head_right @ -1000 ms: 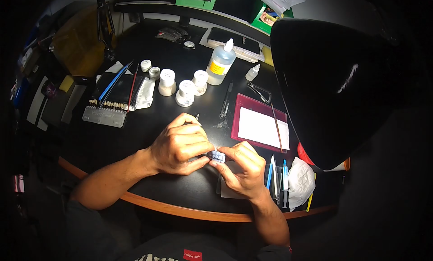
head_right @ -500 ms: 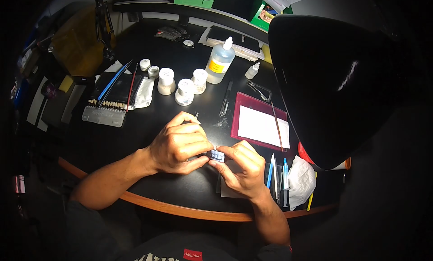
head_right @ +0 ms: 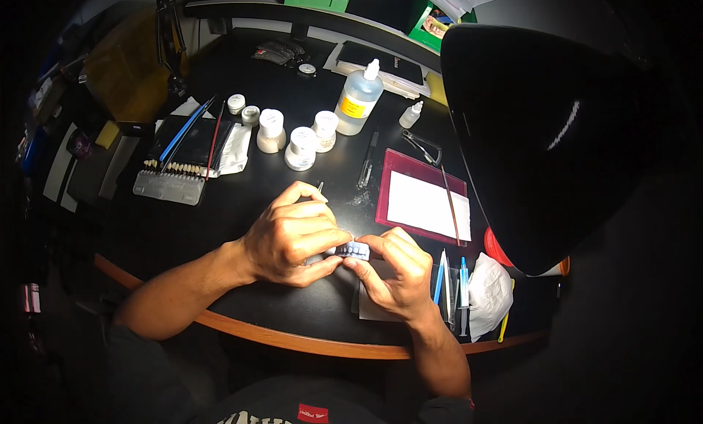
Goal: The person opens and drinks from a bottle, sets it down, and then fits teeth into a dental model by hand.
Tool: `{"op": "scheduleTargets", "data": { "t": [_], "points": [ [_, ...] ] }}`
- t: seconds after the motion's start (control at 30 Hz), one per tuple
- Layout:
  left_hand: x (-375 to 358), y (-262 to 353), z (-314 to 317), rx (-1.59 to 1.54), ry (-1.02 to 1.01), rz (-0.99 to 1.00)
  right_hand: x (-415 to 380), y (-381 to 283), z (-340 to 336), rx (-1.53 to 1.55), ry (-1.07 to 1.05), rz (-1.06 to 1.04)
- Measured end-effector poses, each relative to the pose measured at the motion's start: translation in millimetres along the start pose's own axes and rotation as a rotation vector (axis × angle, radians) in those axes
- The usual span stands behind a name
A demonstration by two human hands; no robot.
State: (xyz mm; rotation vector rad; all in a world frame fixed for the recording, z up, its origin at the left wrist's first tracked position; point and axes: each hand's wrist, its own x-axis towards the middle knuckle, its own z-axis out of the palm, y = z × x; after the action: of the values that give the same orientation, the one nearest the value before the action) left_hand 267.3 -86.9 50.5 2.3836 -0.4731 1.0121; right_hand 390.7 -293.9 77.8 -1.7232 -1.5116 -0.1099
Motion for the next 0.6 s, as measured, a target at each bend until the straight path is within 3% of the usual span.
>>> {"op": "scheduleTargets", "data": {
  "t": [0.2, 0.6],
  "points": [
    [1.8, 0.9, 2.3, -0.024, 0.031, -0.01, 0.2, 1.2, 0.9, 0.025, 0.003, -0.019],
    [8.4, 6.1, 0.1, -0.657, 0.043, -0.382, -2.3, 6.8, 0.3, 0.071, 0.083, -0.034]
  ]
}}
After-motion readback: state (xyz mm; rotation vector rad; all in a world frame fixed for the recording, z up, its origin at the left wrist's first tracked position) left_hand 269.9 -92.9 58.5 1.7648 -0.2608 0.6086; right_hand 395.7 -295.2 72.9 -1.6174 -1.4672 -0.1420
